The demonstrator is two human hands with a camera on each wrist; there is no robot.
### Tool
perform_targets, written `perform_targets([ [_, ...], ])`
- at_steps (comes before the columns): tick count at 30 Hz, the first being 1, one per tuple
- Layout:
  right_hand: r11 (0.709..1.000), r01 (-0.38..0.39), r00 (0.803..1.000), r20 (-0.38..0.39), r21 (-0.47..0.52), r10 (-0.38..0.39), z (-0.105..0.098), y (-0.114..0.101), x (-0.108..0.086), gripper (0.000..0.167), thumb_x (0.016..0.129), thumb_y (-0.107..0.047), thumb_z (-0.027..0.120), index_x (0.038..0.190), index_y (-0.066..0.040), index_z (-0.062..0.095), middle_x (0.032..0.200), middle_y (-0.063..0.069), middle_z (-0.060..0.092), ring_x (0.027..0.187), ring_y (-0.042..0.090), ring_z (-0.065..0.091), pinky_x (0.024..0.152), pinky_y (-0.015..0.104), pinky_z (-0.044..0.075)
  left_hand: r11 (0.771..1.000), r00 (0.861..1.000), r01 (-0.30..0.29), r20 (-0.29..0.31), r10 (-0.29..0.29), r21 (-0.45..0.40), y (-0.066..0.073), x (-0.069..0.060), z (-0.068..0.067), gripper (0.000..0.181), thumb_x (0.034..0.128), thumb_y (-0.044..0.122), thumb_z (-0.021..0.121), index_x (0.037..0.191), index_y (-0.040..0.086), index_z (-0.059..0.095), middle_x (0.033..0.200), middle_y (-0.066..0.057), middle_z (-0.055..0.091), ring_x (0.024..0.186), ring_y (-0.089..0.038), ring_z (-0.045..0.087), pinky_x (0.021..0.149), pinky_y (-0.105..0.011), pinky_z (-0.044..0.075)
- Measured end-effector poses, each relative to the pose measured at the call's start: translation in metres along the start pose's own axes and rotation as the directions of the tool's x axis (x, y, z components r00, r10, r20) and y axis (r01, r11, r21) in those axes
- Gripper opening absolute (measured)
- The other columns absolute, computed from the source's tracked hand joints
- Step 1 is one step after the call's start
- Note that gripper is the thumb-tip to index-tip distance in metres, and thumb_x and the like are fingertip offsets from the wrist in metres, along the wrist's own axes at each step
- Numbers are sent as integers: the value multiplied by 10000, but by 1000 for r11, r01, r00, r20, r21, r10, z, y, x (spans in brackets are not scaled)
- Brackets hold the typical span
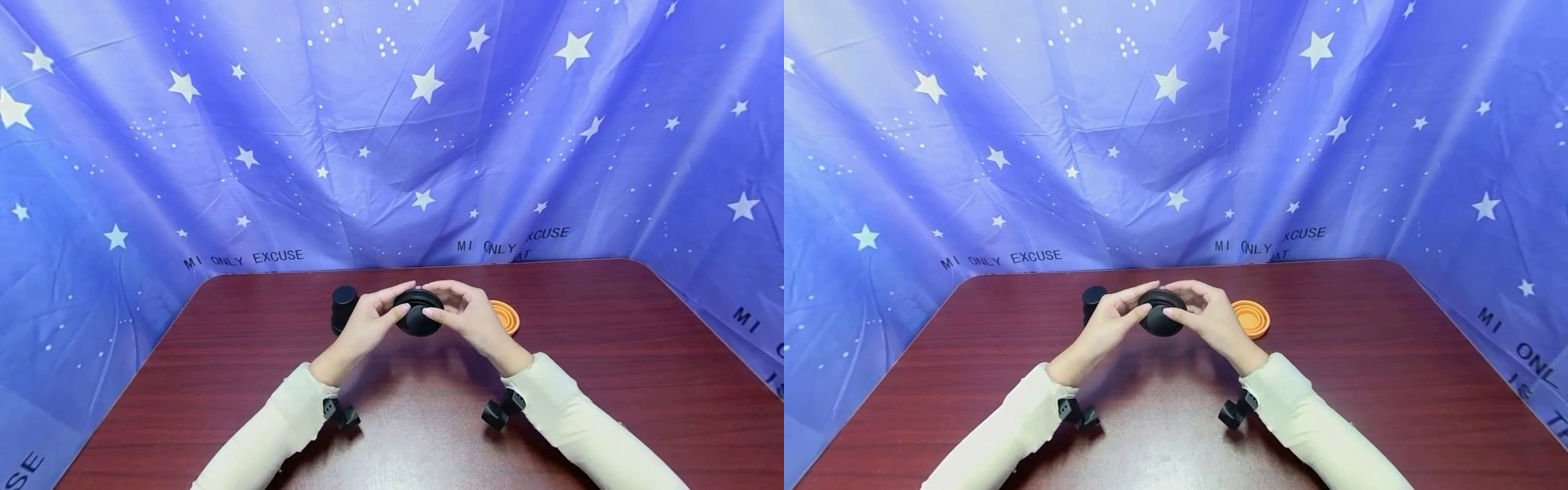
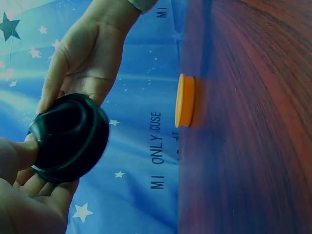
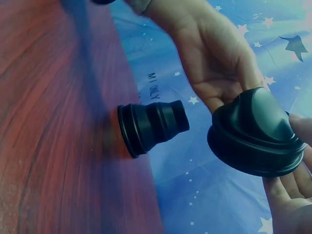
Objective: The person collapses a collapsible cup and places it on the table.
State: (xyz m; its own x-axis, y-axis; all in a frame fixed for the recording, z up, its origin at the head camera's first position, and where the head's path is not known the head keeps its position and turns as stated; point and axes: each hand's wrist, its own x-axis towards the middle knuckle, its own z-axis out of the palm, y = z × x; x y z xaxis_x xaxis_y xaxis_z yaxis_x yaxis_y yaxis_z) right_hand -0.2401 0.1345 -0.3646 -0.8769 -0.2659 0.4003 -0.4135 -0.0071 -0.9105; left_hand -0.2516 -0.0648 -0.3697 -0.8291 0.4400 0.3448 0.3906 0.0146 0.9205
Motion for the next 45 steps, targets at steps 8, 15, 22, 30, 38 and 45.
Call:
perform_targets([
  [8,998,-2,999,32,-68,5,0,3,-2,351,822,-30,711,1159,19,625,1087,198,661,904,118,656,766,242,536,996,1000,12,23,-14,87,5,-2,0,412,941,53,557,1346,7,498,1274,-157,577,1122,-205,570,868,-218,489],
  [15,997,49,995,-78,-55,-54,1,4,0,346,803,8,717,1136,47,634,951,58,710,847,99,658,744,209,525,999,999,7,-34,-5,47,8,0,-2,375,976,122,511,1331,3,516,1291,-151,571,1165,-175,544,948,-263,454],
  [22,987,112,981,-172,117,-91,2,2,2,372,808,98,665,1161,156,560,895,-47,686,845,82,633,729,197,529,999,999,41,-25,-42,-18,9,0,2,472,968,76,508,1420,9,387,1313,-229,527,1160,-271,549,945,-281,458],
  [30,982,110,977,-199,151,-79,3,0,3,384,809,113,652,1170,176,537,898,-50,681,843,72,628,729,179,521,995,997,2,-82,-11,-104,6,1,9,420,949,21,525,1354,-49,444,1250,-269,559,995,-99,616,856,-222,496],
  [38,990,119,974,-201,79,-101,6,0,1,357,806,94,668,1145,149,570,870,-41,657,828,74,605,780,178,495,996,990,-17,-141,5,-86,4,2,11,307,936,24,551,1218,-96,529,1105,-296,622,845,-50,644,769,-208,518],
  [45,996,58,991,-124,67,-49,2,-2,0,357,794,63,694,1133,93,588,905,-24,662,853,111,610,763,206,506,999,995,-27,-101,23,-35,2,0,5,345,939,34,550,1272,-57,536,1155,-258,619,911,-61,631,782,-201,512],
])
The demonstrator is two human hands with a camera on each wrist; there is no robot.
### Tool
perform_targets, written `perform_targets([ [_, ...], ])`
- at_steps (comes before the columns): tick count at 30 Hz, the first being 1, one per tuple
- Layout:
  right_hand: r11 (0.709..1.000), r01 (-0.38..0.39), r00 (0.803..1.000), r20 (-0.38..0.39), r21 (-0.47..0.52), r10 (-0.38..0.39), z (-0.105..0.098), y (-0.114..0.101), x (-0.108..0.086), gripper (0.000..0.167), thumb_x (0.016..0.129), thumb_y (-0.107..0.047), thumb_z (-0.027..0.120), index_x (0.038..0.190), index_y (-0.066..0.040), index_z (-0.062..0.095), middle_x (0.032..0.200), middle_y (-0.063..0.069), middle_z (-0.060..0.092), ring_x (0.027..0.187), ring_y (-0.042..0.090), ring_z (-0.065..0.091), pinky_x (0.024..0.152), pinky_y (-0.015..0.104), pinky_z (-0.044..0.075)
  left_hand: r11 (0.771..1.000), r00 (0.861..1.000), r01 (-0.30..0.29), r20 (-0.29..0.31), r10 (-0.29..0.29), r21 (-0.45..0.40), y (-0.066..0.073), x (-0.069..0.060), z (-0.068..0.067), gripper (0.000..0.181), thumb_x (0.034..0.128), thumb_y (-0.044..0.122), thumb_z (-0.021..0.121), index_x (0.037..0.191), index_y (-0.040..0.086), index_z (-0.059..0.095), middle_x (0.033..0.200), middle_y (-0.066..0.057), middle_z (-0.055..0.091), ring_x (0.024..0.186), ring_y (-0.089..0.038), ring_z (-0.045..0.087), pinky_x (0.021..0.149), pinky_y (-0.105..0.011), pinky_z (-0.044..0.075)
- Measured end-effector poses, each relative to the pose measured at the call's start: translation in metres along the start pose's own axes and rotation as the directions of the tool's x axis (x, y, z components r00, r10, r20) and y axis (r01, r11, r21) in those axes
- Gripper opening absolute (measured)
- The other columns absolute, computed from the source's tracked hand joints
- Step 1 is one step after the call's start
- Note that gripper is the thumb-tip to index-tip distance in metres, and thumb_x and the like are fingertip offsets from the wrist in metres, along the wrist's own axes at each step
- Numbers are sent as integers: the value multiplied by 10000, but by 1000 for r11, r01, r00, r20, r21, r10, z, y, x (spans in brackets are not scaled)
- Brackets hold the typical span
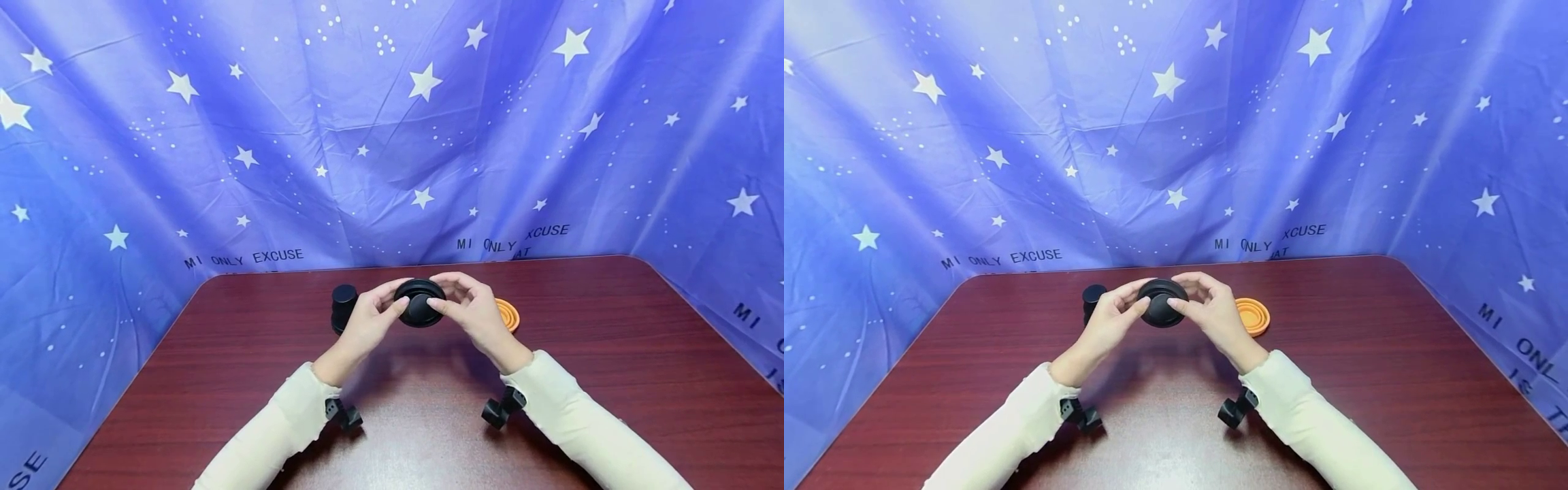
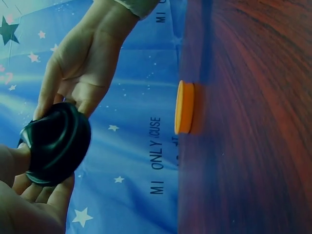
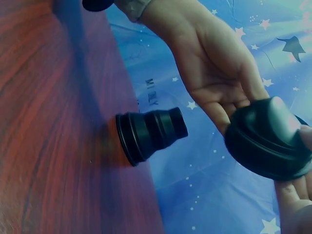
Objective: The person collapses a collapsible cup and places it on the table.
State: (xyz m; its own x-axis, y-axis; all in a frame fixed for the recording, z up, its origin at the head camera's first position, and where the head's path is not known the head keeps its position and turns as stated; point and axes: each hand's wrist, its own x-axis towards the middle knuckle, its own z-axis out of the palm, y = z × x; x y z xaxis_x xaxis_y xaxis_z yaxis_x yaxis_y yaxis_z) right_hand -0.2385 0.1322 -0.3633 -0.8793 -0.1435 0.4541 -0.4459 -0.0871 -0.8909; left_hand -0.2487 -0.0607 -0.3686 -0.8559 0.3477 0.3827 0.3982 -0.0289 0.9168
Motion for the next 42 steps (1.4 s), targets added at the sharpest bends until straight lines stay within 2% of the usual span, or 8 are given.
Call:
perform_targets([
  [6,995,-27,994,99,-97,36,-3,2,0,376,815,-4,705,1170,52,592,997,111,679,894,108,635,765,220,516,995,996,31,79,-39,100,1,-2,-4,399,951,93,553,1340,11,509,1223,-173,610,1016,-116,612,844,-218,498],
  [10,993,-47,988,145,-110,63,-3,1,0,388,814,-13,710,1180,45,595,1063,205,656,920,109,643,785,237,528,988,992,41,111,-58,147,3,-3,-6,404,952,109,557,1343,20,509,1206,-159,624,1019,-157,622,846,-232,504],
  [18,987,-45,980,185,-155,74,-4,1,0,372,818,-23,711,1177,6,618,1063,189,667,893,126,654,748,251,539,985,991,19,130,-42,173,8,-3,-9,389,949,90,556,1324,-10,520,1224,-170,611,1061,-182,605,852,-226,499],
  [22,992,-8,987,156,-128,28,-3,2,0,361,812,6,707,1162,35,620,1034,179,678,899,112,656,769,236,531,992,991,38,125,-53,118,10,-2,-10,378,962,100,535,1325,-2,520,1259,-157,593,1082,-171,595,891,-240,484],
  [26,997,28,996,92,-78,-21,-2,4,0,363,805,52,693,1155,86,605,958,43,700,881,91,648,767,208,517,999,993,38,111,-42,34,10,-2,-9,396,963,93,528,1348,6,494,1270,-180,580,1083,-149,593,909,-250,478],
  [30,999,31,999,37,8,-32,-2,5,2,381,803,95,668,1165,147,563,909,-63,693,853,81,643,742,191,517,999,992,5,129,0,-39,9,-2,-7,452,946,46,539,1384,-2,438,1290,-225,548,1070,-145,601,890,-254,491],
  [35,998,-1,1000,22,60,-1,-3,3,1,406,814,66,672,1190,152,543,919,-63,693,861,84,641,746,192,522,994,990,-45,125,58,-104,6,-1,-3,479,929,-6,547,1388,-32,412,1292,-266,528,1046,-125,614,863,-253,506],
  [42,998,-2,1000,13,64,1,-2,2,1,403,818,50,679,1190,139,551,910,-50,681,845,77,626,738,187,518,990,995,-81,45,86,-112,5,-1,3,418,928,-15,542,1336,-66,466,1215,-302,563,975,-87,632,824,-231,518],
])
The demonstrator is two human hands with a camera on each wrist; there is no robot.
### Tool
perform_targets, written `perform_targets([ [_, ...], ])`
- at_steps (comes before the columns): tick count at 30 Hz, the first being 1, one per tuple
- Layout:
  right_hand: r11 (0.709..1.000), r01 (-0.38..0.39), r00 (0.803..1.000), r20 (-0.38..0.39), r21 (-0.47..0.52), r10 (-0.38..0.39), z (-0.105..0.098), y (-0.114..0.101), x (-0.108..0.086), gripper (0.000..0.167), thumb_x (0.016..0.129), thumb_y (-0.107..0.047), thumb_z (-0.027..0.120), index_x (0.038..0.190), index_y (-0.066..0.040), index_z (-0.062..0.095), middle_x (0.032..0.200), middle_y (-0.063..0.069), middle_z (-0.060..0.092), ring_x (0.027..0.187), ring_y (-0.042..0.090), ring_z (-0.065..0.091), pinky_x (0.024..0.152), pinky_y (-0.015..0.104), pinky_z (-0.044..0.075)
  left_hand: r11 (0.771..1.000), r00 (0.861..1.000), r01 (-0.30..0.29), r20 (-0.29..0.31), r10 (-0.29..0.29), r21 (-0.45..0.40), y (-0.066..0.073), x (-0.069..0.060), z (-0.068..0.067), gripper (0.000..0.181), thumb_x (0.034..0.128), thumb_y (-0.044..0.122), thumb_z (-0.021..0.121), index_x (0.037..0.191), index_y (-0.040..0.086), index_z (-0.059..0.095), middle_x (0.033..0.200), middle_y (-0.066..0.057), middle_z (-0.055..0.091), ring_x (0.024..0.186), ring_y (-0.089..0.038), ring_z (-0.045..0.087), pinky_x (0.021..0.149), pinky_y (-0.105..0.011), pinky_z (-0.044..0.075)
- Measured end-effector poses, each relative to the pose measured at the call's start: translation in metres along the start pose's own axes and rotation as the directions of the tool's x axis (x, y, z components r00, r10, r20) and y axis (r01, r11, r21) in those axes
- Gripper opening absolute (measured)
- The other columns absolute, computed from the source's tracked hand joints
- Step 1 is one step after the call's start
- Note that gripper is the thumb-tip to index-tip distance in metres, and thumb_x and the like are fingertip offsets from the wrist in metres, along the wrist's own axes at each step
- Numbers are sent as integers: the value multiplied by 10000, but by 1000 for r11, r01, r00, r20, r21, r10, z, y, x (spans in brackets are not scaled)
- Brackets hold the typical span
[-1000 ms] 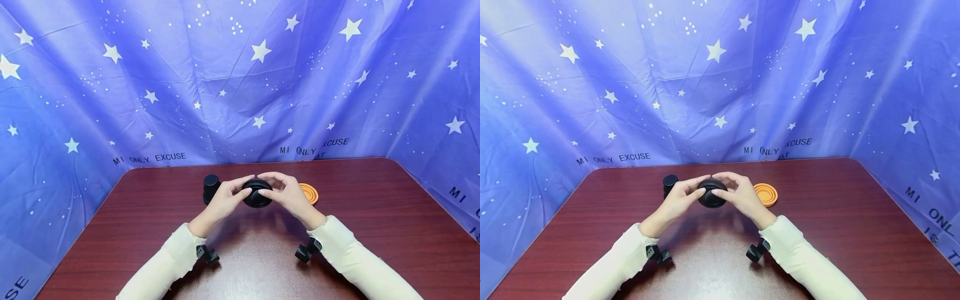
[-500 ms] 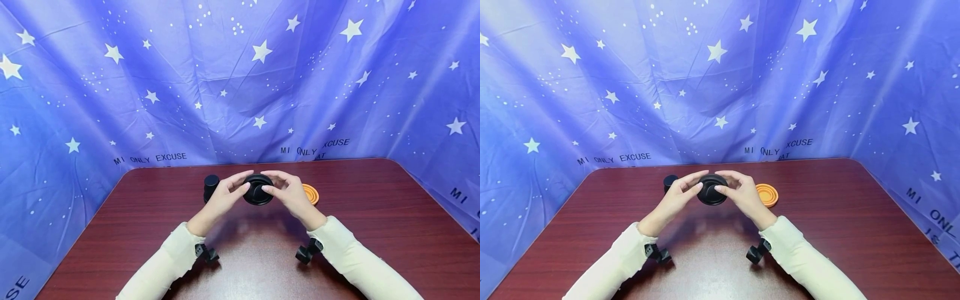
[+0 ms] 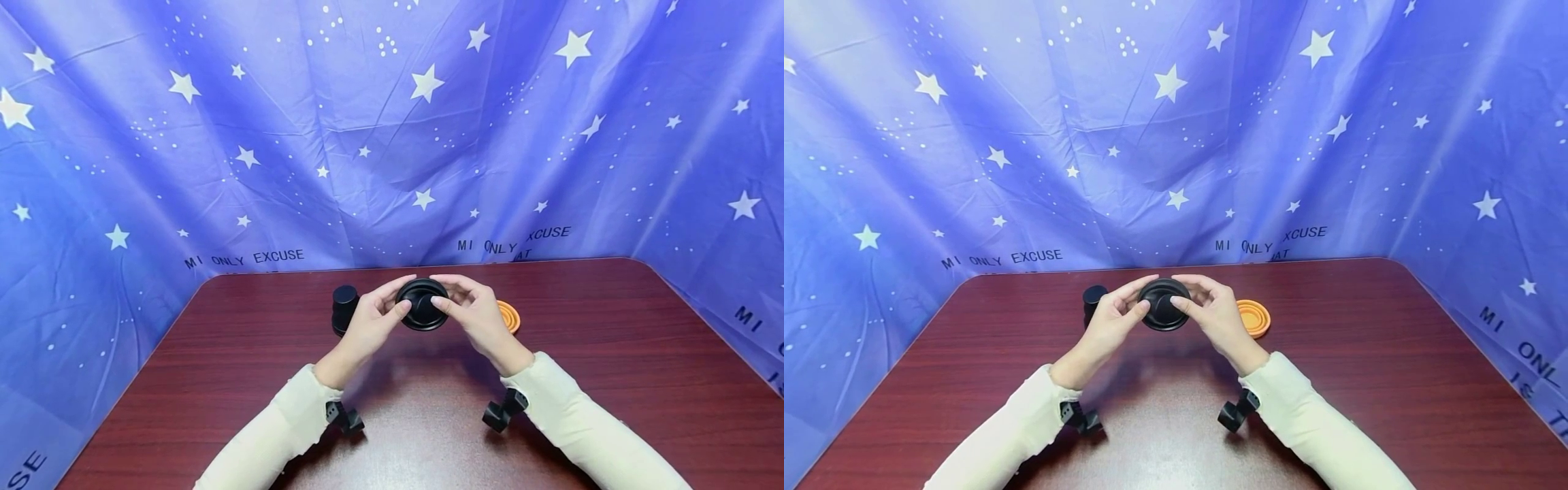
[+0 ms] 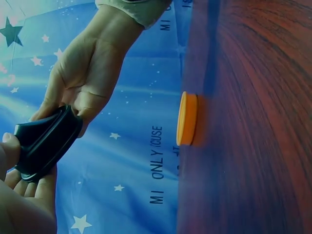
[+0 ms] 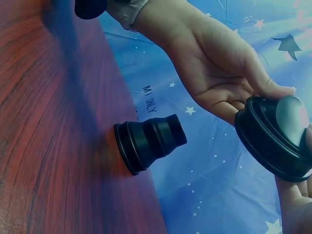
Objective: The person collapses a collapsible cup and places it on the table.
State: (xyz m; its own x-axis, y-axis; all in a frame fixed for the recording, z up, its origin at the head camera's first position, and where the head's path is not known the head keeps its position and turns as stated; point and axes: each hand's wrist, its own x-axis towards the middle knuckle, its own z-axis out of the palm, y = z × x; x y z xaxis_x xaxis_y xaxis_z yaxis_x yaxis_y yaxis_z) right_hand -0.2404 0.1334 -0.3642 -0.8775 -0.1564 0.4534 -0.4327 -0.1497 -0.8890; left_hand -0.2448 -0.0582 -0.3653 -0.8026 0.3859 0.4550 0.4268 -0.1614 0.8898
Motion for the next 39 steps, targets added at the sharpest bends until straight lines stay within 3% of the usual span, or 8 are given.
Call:
perform_targets([
  [9,997,43,999,-8,-60,-44,2,2,0,369,806,71,679,1152,137,570,880,-53,675,838,82,617,763,192,497,999,997,36,-70,-36,3,0,-1,1,380,927,-9,546,1294,-96,500,1208,-270,583,936,-77,636,804,-209,512],
  [16,994,49,999,-9,-99,-50,0,1,-1,362,804,61,687,1151,103,595,855,-58,676,798,81,623,698,191,509,1000,1000,17,-18,-17,21,3,-2,-2,393,926,-9,549,1314,-53,504,1212,-267,583,984,-101,635,828,-249,521],
  [19,991,41,999,-9,-128,-43,0,0,-2,357,808,43,694,1153,74,611,848,-62,673,785,81,624,680,190,511,998,999,-22,-23,23,57,1,-2,-2,384,917,-35,549,1295,-85,504,1188,-277,592,973,-91,637,819,-242,523],
  [23,989,51,999,-12,-141,-53,1,1,-2,344,816,37,690,1152,64,619,851,-56,672,789,88,623,685,195,514,982,994,-74,-62,86,174,0,-3,1,366,910,-44,557,1270,-95,519,1118,-256,636,938,-105,642,787,-217,522],
  [27,989,59,998,-19,-135,-62,2,0,-1,341,815,42,689,1148,68,620,848,-53,670,795,85,617,692,194,515,966,993,-84,-60,102,244,2,-3,0,374,922,-5,560,1291,-58,523,1091,-226,658,934,-137,643,787,-220,521],
  [34,996,60,998,-30,-71,-62,2,-2,1,354,811,89,665,1153,130,584,856,-58,670,808,73,605,733,176,500,996,998,-32,57,27,87,3,-2,-7,521,914,-12,572,1406,-11,403,1223,-273,574,1029,-98,620,846,-251,515],
  [39,997,50,998,-33,-54,-52,2,-2,0,352,818,89,656,1157,144,575,879,-65,667,805,67,595,743,169,496,995,998,-49,55,44,81,1,-2,-4,536,905,15,598,1399,-41,397,1158,-307,594,976,-78,634,822,-239,521],
])
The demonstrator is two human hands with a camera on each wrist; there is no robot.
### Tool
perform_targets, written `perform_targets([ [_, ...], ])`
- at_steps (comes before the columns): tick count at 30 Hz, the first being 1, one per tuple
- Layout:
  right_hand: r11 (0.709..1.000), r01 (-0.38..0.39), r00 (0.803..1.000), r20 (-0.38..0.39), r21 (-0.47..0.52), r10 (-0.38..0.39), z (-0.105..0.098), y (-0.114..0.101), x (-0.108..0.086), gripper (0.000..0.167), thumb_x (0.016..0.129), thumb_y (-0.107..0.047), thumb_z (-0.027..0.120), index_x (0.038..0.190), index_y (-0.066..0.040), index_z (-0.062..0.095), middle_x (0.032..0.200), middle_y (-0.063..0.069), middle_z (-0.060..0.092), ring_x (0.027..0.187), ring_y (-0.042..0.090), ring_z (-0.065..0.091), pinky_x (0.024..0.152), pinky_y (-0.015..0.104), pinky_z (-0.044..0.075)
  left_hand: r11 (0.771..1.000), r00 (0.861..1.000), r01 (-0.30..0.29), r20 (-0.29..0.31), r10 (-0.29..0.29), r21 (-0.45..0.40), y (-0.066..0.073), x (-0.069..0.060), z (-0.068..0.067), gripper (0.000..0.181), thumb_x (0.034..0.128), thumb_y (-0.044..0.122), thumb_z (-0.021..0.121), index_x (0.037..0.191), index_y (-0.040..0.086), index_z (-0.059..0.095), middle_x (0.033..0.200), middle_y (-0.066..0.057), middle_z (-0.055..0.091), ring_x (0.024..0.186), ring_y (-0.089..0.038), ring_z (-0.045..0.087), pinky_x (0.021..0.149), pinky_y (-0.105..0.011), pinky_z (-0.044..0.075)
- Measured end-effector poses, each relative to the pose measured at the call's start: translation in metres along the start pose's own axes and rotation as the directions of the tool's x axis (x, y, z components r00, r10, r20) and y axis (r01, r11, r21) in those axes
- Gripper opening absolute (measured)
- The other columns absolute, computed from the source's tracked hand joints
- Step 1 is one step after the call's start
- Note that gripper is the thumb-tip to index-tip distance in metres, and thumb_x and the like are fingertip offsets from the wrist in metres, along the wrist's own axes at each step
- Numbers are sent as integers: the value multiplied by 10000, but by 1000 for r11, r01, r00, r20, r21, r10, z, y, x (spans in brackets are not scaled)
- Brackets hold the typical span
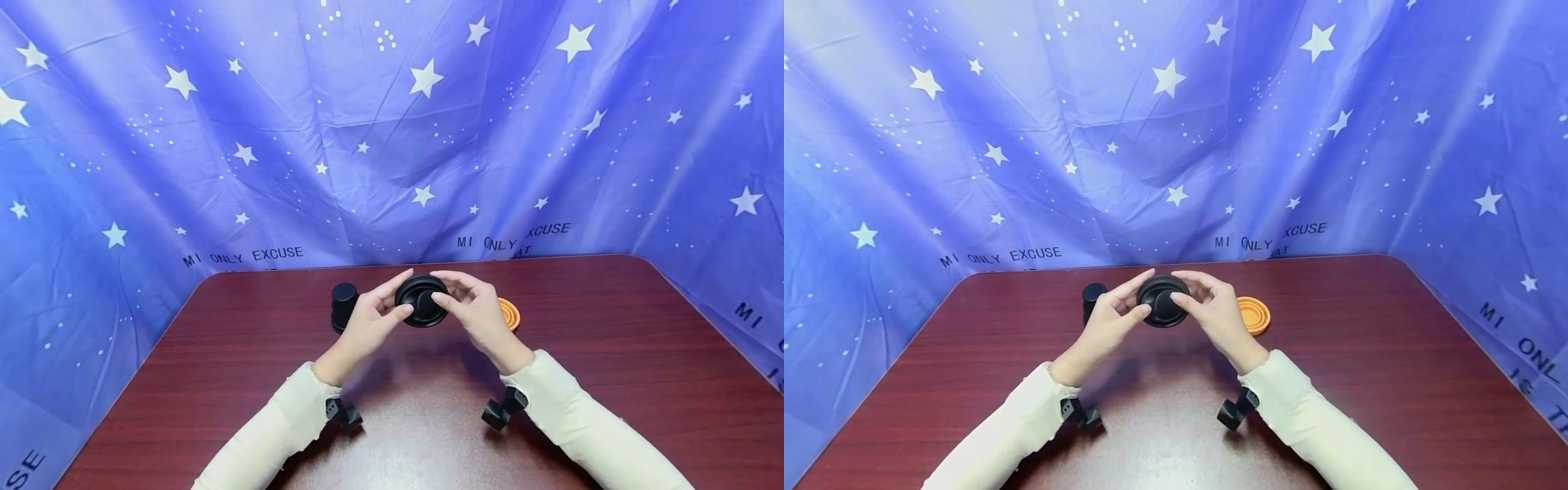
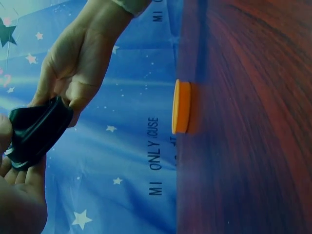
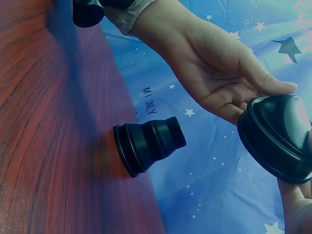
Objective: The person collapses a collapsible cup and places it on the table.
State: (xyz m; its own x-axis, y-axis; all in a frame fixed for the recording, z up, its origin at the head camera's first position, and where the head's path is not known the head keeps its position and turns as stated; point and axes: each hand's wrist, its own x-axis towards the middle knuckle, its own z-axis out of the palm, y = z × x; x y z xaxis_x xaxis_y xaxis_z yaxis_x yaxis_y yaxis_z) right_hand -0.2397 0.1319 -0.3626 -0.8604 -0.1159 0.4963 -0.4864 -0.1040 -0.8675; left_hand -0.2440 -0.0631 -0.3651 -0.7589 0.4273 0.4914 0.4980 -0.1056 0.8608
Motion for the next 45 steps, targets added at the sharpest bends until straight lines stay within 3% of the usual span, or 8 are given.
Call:
perform_targets([
  [6,1000,17,1000,-11,20,-17,0,0,0,352,816,105,648,1156,154,567,892,-64,669,809,66,596,749,167,493,995,997,-54,-49,58,84,0,1,6,486,911,-16,566,1374,-56,426,1085,-287,635,938,-63,633,802,-220,520],
  [19,999,37,999,-3,-8,-37,1,2,-1,341,813,101,656,1143,142,582,871,-58,658,796,72,585,754,171,484,991,989,-101,-99,109,88,-2,1,9,438,899,-86,542,1330,-93,462,1073,-295,636,927,-66,635,793,-222,524],
  [26,998,31,1000,-4,-47,-31,1,2,-2,331,812,72,675,1133,110,604,870,-53,660,795,88,588,773,183,482,995,993,-75,-84,80,66,-4,2,6,434,897,-78,553,1323,-92,470,1141,-287,612,991,-89,624,818,-227,518],
  [34,999,16,1000,5,-31,-16,0,2,-3,346,801,68,691,1135,90,606,862,-43,674,812,95,615,720,207,514,996,999,-25,-34,28,91,-1,3,2,443,912,-95,516,1349,-64,455,1157,-268,613,1037,-291,611,834,-257,521],
  [40,1000,7,999,39,-9,-7,-1,0,-3,348,792,72,698,1123,108,599,906,-31,681,843,93,632,745,217,529,993,999,18,-40,-14,121,5,1,-1,413,900,-40,580,1309,-40,520,1146,-222,637,1000,-128,627,823,-242,520],
  [45,999,20,995,95,-40,-16,-1,-1,-3,323,785,55,713,1093,81,622,954,-5,688,875,106,641,755,229,532,988,996,69,-67,-61,136,30,-1,2,345,873,-46,615,1213,-92,582,1092,-237,654,934,-63,634,807,-247,528],
])
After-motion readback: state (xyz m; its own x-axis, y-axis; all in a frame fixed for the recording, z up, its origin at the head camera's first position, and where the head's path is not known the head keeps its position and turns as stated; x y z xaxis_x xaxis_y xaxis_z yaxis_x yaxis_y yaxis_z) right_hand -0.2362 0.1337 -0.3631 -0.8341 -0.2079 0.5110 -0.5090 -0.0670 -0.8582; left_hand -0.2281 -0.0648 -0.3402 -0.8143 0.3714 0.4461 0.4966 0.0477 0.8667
